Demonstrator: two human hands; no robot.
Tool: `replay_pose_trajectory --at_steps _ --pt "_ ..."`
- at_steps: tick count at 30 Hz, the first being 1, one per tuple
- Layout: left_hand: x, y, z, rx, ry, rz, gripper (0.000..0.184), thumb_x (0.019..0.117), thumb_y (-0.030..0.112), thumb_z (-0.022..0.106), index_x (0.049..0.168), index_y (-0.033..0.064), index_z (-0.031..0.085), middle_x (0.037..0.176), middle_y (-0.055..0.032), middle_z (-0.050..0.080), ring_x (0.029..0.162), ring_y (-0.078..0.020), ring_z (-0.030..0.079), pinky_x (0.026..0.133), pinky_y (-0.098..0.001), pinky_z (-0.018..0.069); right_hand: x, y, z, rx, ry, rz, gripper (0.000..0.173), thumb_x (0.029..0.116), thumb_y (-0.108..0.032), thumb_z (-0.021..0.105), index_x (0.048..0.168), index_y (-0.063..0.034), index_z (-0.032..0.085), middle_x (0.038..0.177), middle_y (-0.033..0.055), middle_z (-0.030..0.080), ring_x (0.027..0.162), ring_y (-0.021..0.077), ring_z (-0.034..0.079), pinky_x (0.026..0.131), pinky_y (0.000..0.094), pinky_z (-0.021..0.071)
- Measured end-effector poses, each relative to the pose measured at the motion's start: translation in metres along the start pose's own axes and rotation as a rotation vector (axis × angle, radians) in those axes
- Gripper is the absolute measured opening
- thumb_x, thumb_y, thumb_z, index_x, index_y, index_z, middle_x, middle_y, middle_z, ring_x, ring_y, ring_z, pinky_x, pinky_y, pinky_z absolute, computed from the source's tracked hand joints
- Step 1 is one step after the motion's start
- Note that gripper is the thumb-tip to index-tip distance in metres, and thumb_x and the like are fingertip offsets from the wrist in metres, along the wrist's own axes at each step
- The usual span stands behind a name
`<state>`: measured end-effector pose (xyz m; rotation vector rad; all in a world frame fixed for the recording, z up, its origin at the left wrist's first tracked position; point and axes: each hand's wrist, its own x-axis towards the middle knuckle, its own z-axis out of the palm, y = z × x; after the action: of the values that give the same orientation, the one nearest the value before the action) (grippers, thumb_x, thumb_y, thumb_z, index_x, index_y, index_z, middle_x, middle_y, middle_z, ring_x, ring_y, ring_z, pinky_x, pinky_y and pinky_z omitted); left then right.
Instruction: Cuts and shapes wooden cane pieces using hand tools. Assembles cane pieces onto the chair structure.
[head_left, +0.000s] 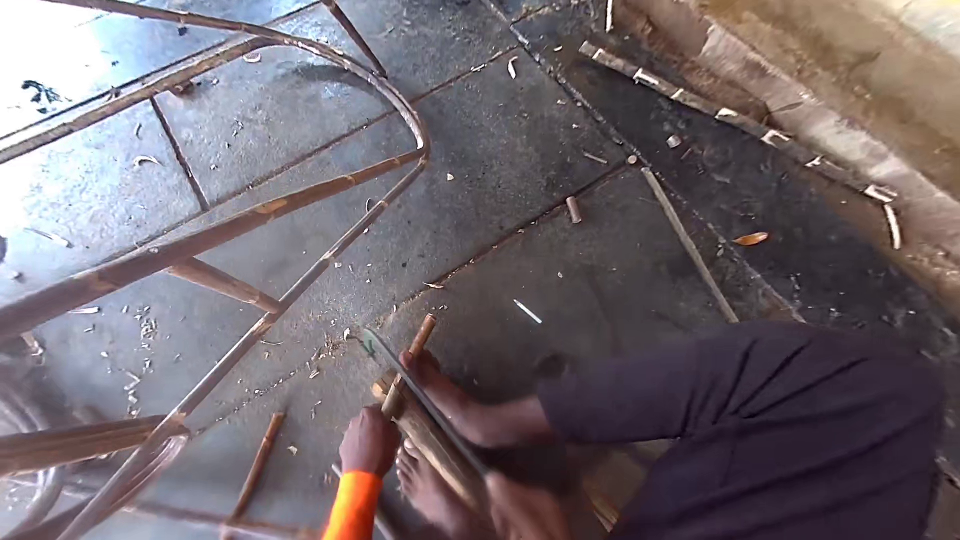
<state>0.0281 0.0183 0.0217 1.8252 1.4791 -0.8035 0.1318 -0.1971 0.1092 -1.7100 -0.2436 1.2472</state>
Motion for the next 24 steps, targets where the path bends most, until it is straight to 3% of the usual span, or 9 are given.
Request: replay_pose_trajectory --at_steps 3,5,8,10,11,15,18,21,24 --pt "-0.002 -0.002 -0.001 0.041 0.016 -0.002 0.023 0.0890 0.028 0.063 0.102 0.0122 0.073 0.102 -0.0121 0.075 0.098 -0.0321 0.073 0.079 -0.0597 0.0577 0.075 -0.002 0.045 0.054 0.001 -0.127 0.045 0.1056 -0.036 0.047 0.077 -0.0080 0.067 0.060 -0.0001 0.053 0.052 0.0123 0.050 0.053 0.0330 0.0463" --pt "-0.001 -0.005 0.001 0.032 0.032 0.005 0.022 0.0882 0.028 0.064 0.099 0.0118 0.073 0.101 -0.0123 0.075 0.098 -0.0324 0.073 0.079 -0.0611 0.0574 0.110 -0.009 0.065 0.131 -0.007 -0.164 0.045 0.1057 -0.036 0.050 0.077 -0.0064 0.068 0.061 0.0012 0.055 0.052 0.0123 0.050 0.051 0.0303 0.0442" --pt "0.000 -0.008 -0.005 0.031 0.019 0.005 0.021 0.0881 0.027 0.063 0.100 0.0126 0.073 0.102 -0.0117 0.074 0.099 -0.0316 0.072 0.079 -0.0599 0.0578 0.040 -0.003 0.028 0.106 -0.025 -0.046 0.045 0.1058 -0.041 0.049 0.080 -0.0085 0.068 0.057 -0.0014 0.050 0.046 0.0105 0.043 0.045 0.0301 0.0401" --pt "0.000 -0.002 -0.002 0.029 0.000 -0.003 0.022 0.0884 0.027 0.062 0.101 0.0126 0.073 0.102 -0.0118 0.074 0.099 -0.0313 0.072 0.078 -0.0592 0.0579 -0.005 0.009 -0.001 0.045 -0.001 0.003 0.050 0.1067 -0.041 0.048 0.075 -0.0083 0.067 0.052 -0.0013 0.049 0.042 0.0101 0.042 0.042 0.0295 0.0377" --pt "-0.001 -0.002 -0.003 0.035 0.000 -0.013 0.022 0.0888 0.027 0.062 0.102 0.0126 0.073 0.103 -0.0118 0.074 0.100 -0.0312 0.073 0.079 -0.0589 0.0580 0.000 0.011 0.004 0.045 0.005 -0.006 0.050 0.1069 -0.040 0.047 0.074 -0.0083 0.067 0.052 -0.0014 0.048 0.042 0.0101 0.042 0.042 0.0297 0.0377" --pt "0.001 -0.007 -0.002 0.040 0.027 0.000 0.023 0.0891 0.029 0.062 0.101 0.0114 0.073 0.103 -0.0127 0.074 0.100 -0.0325 0.072 0.079 -0.0602 0.0578 0.107 -0.004 0.067 0.135 -0.006 -0.133 0.047 0.1058 -0.039 0.049 0.075 -0.0075 0.066 0.057 -0.0004 0.050 0.048 0.0113 0.045 0.048 0.0302 0.0417" --pt "-0.005 -0.012 -0.004 0.037 0.007 -0.002 0.023 0.0895 0.028 0.062 0.103 0.0125 0.073 0.104 -0.0124 0.074 0.100 -0.0324 0.072 0.080 -0.0605 0.0575 0.057 -0.002 0.043 0.132 -0.021 -0.055 0.045 0.1060 -0.040 0.049 0.080 -0.0078 0.066 0.060 -0.0003 0.052 0.050 0.0116 0.046 0.050 0.0312 0.0430" --pt "-0.002 -0.002 -0.007 0.030 -0.004 -0.003 0.023 0.0897 0.027 0.062 0.104 0.0125 0.073 0.105 -0.0121 0.074 0.101 -0.0313 0.072 0.080 -0.0592 0.0581 0.011 0.009 0.011 0.049 0.020 -0.019 0.050 0.1060 -0.041 0.048 0.075 -0.0078 0.068 0.053 -0.0012 0.050 0.043 0.0104 0.044 0.044 0.0301 0.0399" --pt "-0.001 -0.007 -0.004 0.036 0.010 0.010 0.023 0.0900 0.029 0.062 0.101 0.0117 0.073 0.104 -0.0126 0.074 0.100 -0.0317 0.072 0.080 -0.0597 0.0577 0.089 0.004 0.058 0.122 -0.003 -0.111 0.047 0.1067 -0.039 0.047 0.076 -0.0080 0.065 0.057 -0.0008 0.048 0.049 0.0114 0.043 0.049 0.0308 0.0405"
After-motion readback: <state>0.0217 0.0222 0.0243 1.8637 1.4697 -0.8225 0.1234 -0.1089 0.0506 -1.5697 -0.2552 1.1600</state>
